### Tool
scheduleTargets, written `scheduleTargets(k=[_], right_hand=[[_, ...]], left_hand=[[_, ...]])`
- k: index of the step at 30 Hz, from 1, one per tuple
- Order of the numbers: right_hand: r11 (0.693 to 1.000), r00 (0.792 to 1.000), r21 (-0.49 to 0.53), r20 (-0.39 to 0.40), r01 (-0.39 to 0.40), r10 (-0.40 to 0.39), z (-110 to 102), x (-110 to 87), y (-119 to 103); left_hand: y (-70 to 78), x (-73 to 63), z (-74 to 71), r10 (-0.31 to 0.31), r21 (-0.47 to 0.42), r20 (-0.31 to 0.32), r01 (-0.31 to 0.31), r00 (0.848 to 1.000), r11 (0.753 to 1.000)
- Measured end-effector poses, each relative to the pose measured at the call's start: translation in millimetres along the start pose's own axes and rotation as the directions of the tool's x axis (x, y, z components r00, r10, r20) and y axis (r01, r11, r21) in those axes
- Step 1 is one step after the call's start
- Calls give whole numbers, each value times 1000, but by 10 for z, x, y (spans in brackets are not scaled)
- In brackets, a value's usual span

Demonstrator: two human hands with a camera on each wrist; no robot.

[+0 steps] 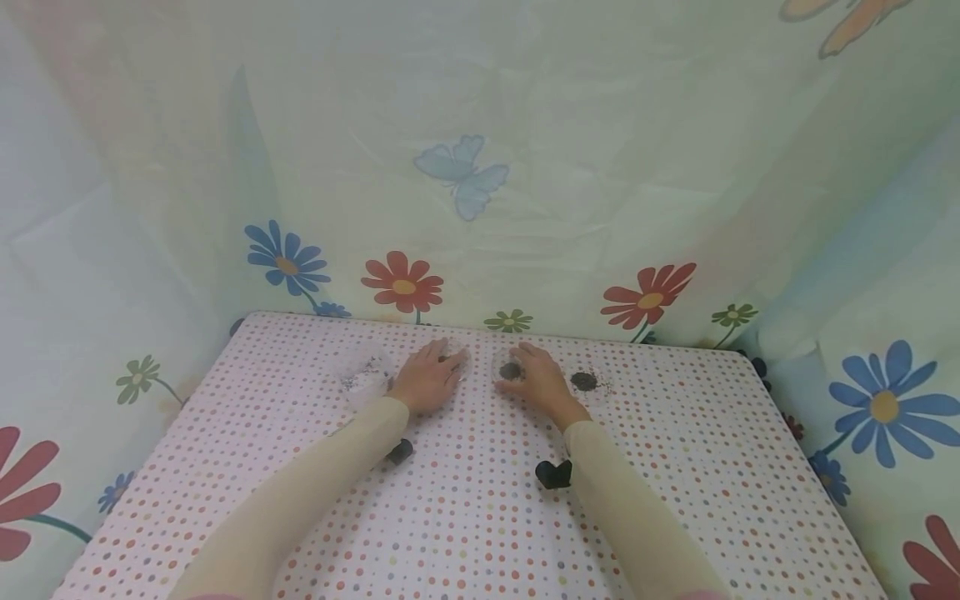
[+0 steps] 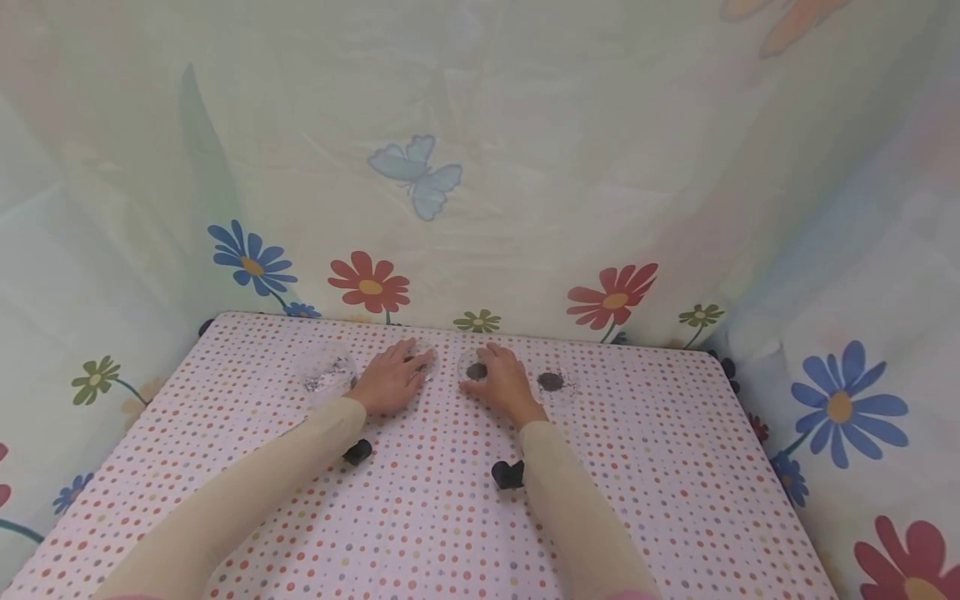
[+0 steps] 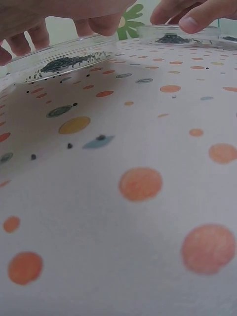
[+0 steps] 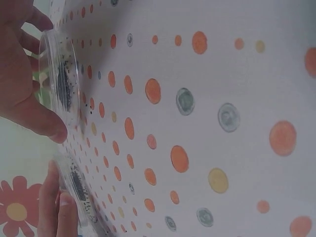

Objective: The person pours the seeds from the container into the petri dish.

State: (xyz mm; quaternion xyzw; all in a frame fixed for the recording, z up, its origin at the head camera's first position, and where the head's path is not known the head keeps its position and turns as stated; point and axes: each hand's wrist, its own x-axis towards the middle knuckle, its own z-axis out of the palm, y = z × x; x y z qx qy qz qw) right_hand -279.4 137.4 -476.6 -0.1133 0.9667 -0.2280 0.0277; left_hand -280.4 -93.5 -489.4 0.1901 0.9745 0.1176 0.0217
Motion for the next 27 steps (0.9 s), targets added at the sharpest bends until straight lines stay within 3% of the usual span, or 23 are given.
scheduleTargets(k=[9, 27], right_hand=[[999, 1000, -34, -2, -9, 9, 26, 16, 5], [1000, 1000, 3, -18, -20, 20, -24, -34, 41]], left_hand=[[8, 4, 11, -11, -2, -4, 11, 1000, 1000], [38, -21, -25, -13, -1, 7, 13, 1000, 1000]])
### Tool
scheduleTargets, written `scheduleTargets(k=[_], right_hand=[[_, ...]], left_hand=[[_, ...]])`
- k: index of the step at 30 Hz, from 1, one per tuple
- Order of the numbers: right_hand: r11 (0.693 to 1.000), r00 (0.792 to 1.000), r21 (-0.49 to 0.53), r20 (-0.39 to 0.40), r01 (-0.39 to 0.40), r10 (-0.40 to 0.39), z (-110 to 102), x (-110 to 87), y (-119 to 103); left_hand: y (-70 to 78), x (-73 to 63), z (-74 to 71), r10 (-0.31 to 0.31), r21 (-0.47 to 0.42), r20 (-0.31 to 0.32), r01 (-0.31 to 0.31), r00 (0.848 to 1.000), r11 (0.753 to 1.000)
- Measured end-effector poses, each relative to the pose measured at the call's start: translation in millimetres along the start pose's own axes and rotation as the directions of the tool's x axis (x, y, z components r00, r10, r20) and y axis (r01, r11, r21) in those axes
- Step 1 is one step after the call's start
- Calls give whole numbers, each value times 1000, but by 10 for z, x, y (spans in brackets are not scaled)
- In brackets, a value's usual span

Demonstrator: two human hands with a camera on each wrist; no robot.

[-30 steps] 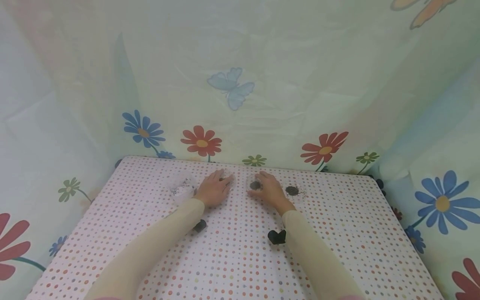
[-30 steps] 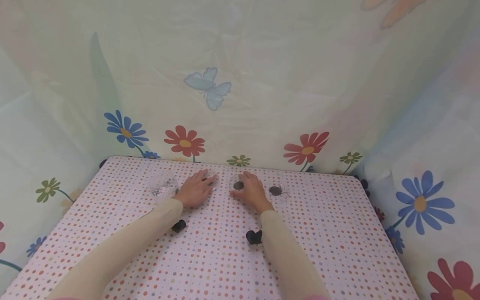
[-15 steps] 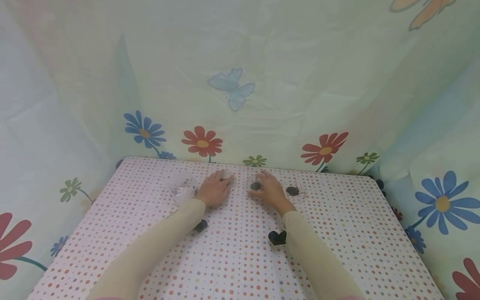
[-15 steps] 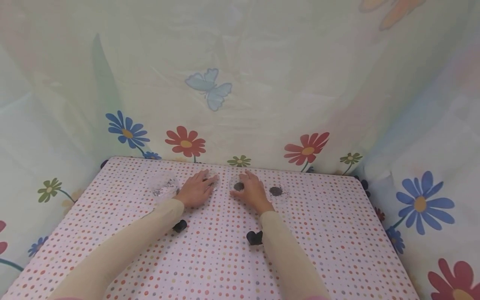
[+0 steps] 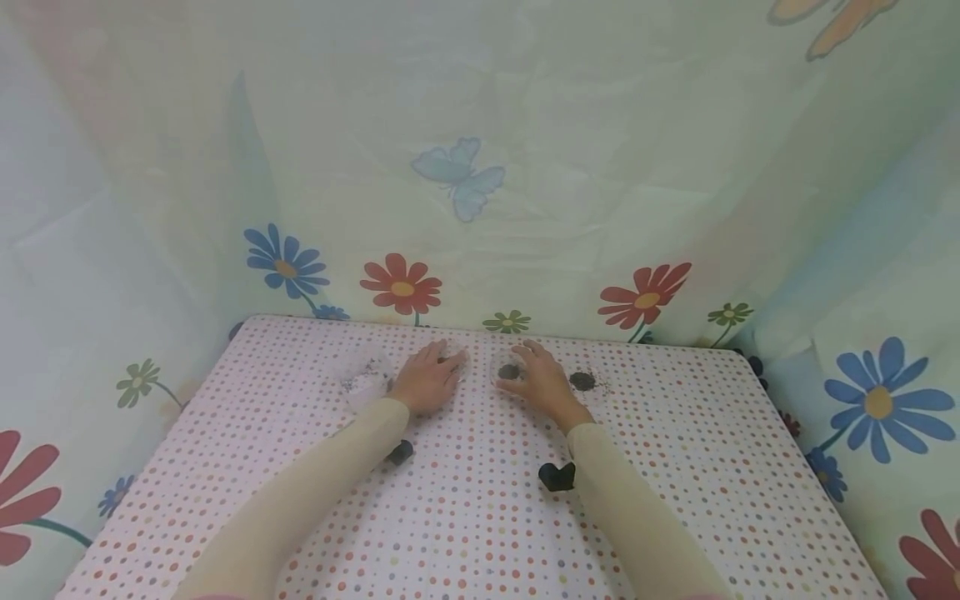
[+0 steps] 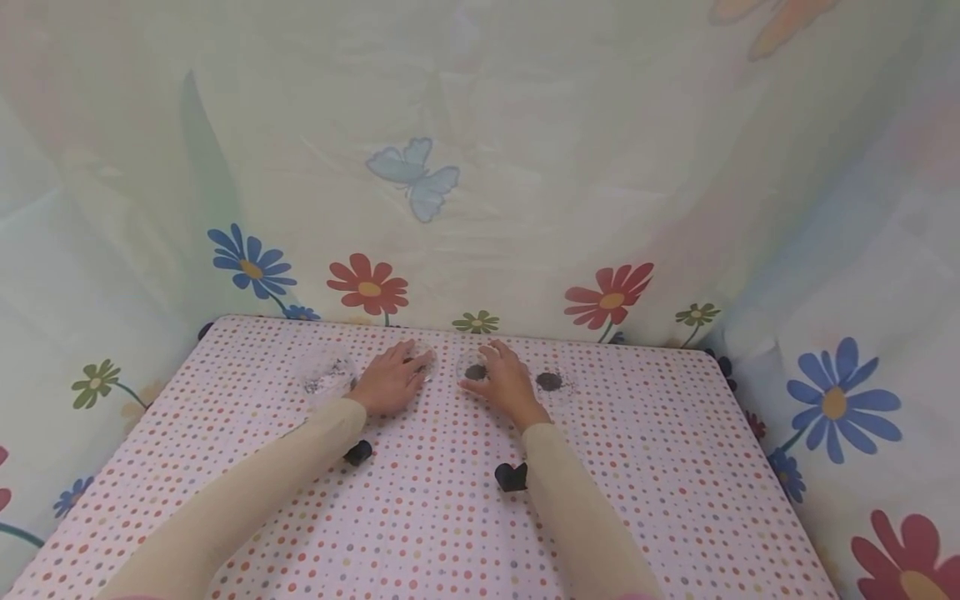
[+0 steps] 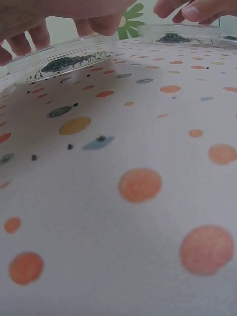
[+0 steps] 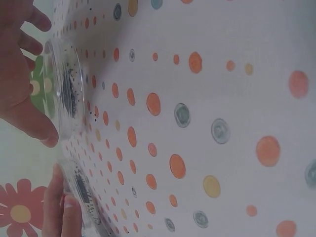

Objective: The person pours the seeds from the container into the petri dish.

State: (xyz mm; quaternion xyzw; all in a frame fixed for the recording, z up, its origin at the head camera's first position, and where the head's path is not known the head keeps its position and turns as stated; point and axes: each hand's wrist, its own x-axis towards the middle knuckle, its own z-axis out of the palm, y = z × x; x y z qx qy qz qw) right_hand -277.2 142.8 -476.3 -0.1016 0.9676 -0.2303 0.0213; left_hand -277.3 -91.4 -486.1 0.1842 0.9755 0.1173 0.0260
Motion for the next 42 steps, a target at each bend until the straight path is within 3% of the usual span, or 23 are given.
scheduleTargets(k=[21, 42], right_hand=[[997, 998, 56, -42, 47, -45, -121, -139, -66], [999, 996, 17, -72, 44, -43, -206, -277, -57]], left_hand=[[-41, 0, 17, 13, -14, -11, -13, 1000, 1000], [-53, 6, 61, 27, -20, -35, -28, 999, 999]])
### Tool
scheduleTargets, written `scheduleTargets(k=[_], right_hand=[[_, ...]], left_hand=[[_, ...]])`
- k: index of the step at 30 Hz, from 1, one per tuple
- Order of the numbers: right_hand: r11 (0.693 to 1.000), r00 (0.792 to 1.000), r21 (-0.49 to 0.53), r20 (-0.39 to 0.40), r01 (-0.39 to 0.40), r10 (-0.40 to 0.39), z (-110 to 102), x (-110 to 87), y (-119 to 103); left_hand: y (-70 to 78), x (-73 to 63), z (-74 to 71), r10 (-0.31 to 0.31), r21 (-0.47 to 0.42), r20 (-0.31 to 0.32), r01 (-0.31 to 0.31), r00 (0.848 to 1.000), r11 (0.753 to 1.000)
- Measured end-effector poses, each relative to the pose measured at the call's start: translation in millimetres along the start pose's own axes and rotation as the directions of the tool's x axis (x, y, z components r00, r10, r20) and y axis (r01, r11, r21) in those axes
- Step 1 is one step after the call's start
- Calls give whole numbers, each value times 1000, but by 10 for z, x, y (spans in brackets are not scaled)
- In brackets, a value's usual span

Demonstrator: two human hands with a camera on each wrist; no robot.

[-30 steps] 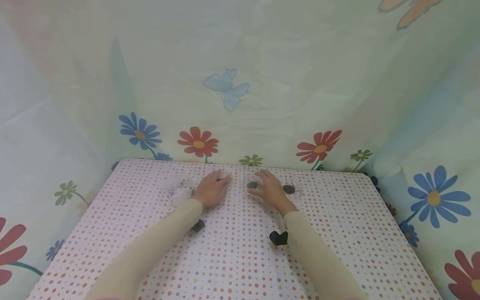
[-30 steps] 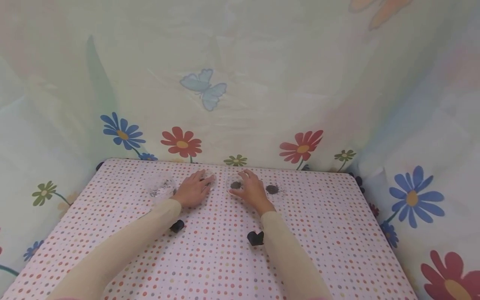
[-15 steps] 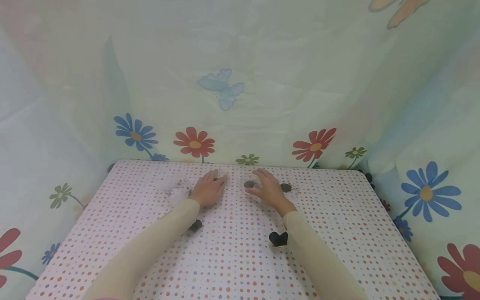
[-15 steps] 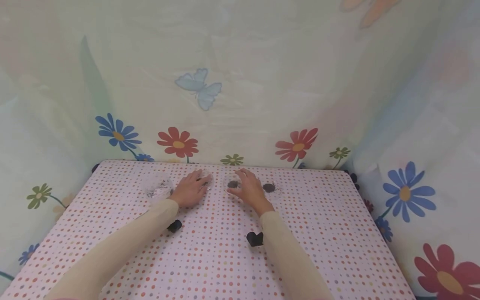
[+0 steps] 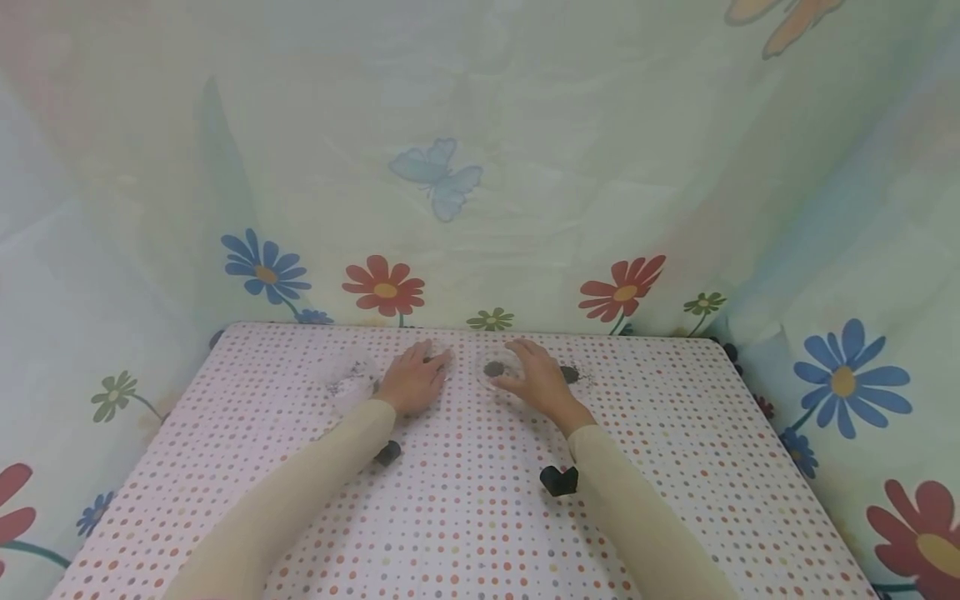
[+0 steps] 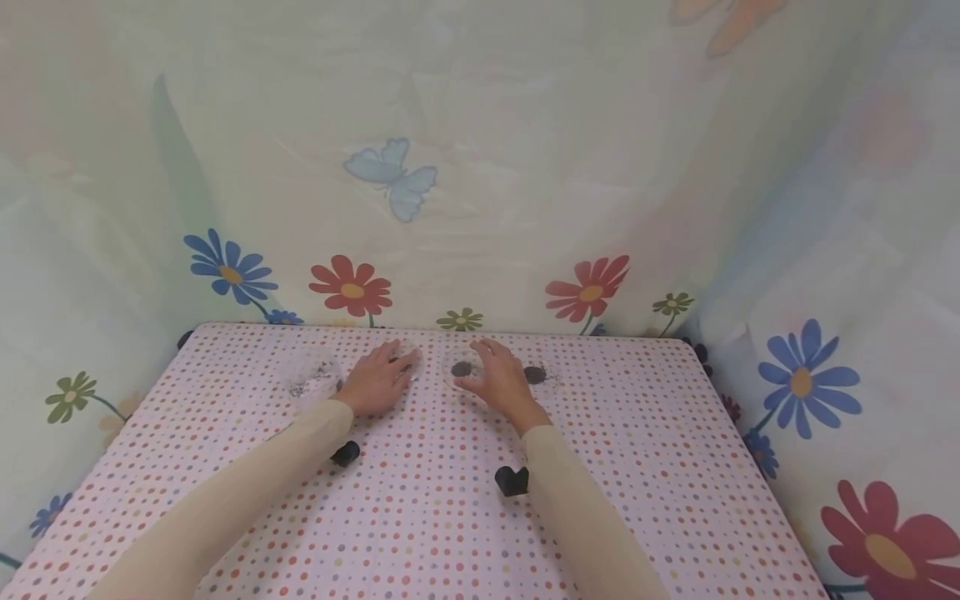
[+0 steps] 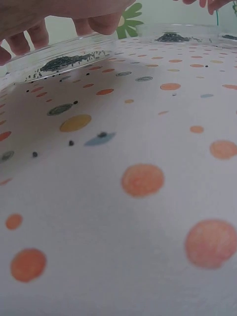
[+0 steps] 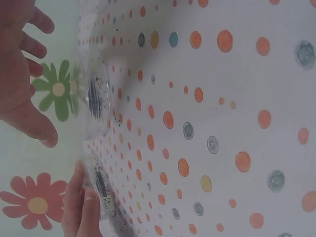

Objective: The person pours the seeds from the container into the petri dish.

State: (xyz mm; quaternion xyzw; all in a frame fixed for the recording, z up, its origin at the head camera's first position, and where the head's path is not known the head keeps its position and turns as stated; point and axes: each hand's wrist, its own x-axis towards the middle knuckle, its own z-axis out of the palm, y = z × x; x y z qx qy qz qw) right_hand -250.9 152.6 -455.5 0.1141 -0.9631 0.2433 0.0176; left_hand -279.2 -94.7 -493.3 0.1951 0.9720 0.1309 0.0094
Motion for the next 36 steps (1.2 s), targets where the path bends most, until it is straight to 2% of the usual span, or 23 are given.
scheduleTargets(k=[36], right_hand=[[998, 999, -25, -19, -51, 51, -130, -172, 65]], left_hand=[[56, -54, -66, -6, -3, 22, 6, 1000, 1000]])
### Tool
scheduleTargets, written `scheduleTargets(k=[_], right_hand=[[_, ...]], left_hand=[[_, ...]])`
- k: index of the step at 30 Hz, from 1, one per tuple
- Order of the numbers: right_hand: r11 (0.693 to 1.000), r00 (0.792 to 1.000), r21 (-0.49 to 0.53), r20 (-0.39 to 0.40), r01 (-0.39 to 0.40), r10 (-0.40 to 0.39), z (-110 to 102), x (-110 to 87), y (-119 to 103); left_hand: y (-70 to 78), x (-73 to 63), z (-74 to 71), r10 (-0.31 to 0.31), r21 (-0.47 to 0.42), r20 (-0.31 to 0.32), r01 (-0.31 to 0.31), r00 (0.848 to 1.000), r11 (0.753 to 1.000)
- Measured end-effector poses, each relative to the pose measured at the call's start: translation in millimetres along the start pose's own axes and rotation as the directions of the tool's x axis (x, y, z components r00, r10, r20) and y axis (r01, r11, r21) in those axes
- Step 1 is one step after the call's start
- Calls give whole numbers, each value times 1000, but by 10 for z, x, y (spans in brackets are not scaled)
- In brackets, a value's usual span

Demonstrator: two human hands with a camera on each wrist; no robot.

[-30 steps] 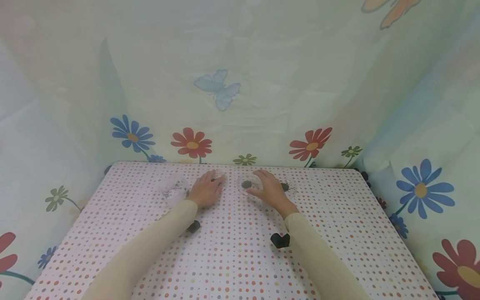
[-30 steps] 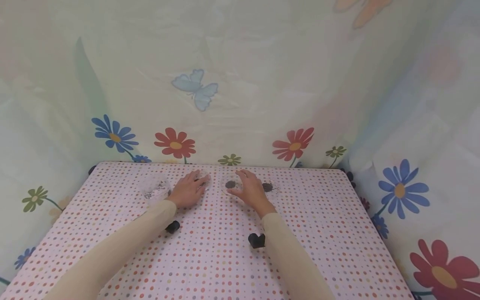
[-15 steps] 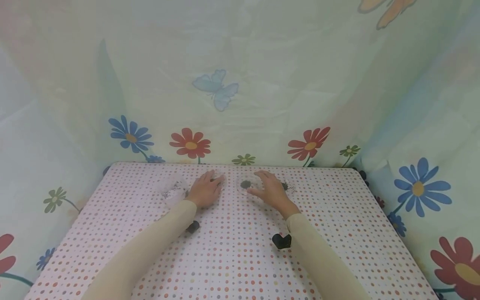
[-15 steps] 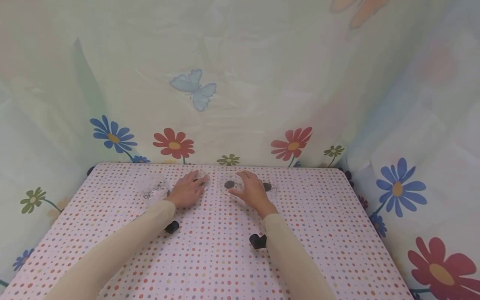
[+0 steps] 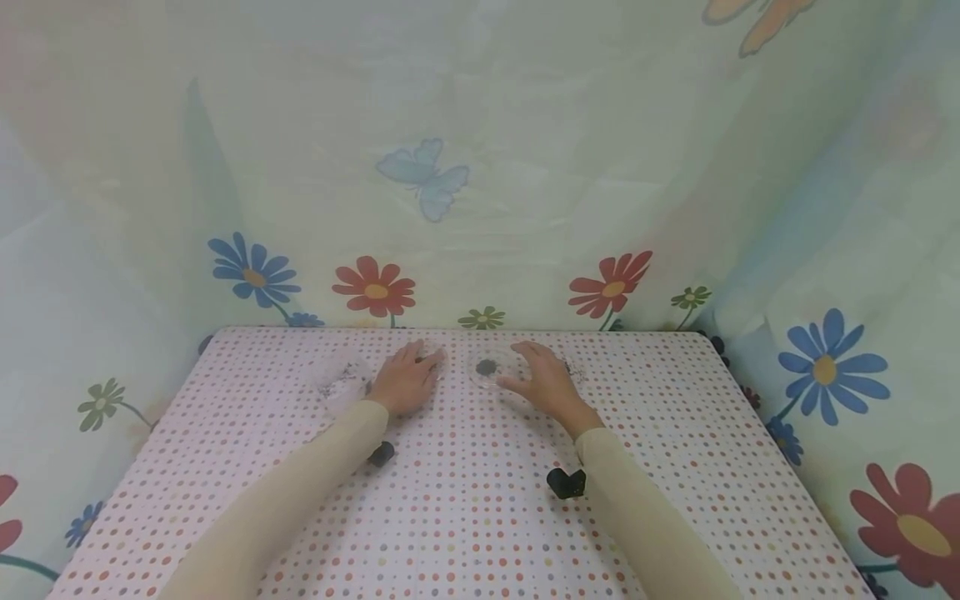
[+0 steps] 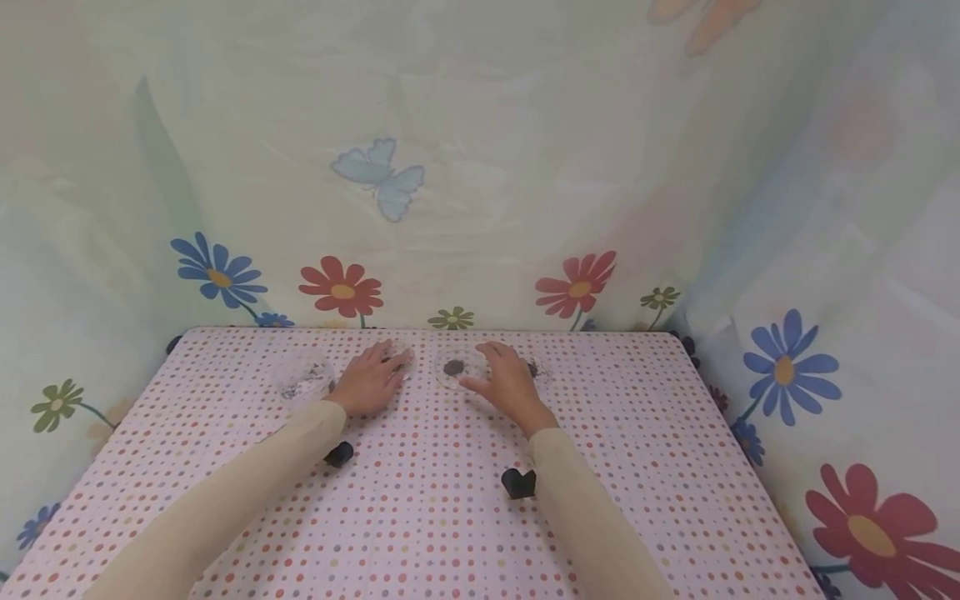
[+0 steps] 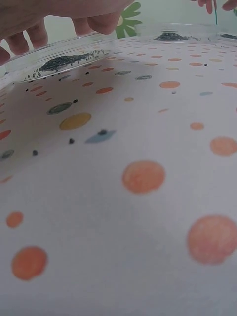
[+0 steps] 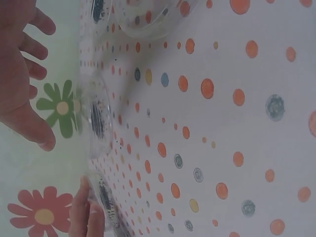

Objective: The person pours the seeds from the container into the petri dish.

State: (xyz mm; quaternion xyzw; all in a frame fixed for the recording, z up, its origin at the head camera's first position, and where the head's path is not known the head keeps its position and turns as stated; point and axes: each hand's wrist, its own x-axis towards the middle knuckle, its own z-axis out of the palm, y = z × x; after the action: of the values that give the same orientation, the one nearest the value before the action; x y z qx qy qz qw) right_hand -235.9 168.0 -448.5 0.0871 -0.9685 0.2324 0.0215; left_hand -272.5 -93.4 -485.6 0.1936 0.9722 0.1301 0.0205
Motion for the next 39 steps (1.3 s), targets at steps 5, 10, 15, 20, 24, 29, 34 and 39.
scheduleTargets(k=[5, 10, 15, 20, 24, 29, 34, 39], right_hand=[[1000, 1000, 5, -8, 5, -5, -23, -32, 22], [1000, 1000, -5, -8, -12, 12, -31, -59, 41], [999, 999, -12, -14, -29, 29, -45, -92, 56], [999, 999, -9, -10, -43, 43, -70, -122, 74], [999, 999, -13, -4, -48, 48, -81, -138, 96], [998, 998, -29, -1, -58, 58, -98, -169, 124], [997, 998, -52, -3, -63, 63, -108, -195, 154], [997, 998, -44, -13, -66, 66, -112, -232, 188]], left_hand=[[-5, 4, 0, -2, 9, 10, 2, 1000, 1000], [-8, 10, 6, -3, 6, 5, 3, 1000, 1000], [-12, 9, 3, 3, 12, 4, -3, 1000, 1000], [-19, 18, 10, 4, 13, 9, -4, 1000, 1000], [-24, 17, 14, 3, 16, 15, -3, 1000, 1000], [-17, 18, 12, 4, 13, 19, -5, 1000, 1000], [-12, 13, 14, 9, 17, 11, -9, 1000, 1000], [-11, 2, 16, 5, 7, 10, -5, 1000, 1000]])
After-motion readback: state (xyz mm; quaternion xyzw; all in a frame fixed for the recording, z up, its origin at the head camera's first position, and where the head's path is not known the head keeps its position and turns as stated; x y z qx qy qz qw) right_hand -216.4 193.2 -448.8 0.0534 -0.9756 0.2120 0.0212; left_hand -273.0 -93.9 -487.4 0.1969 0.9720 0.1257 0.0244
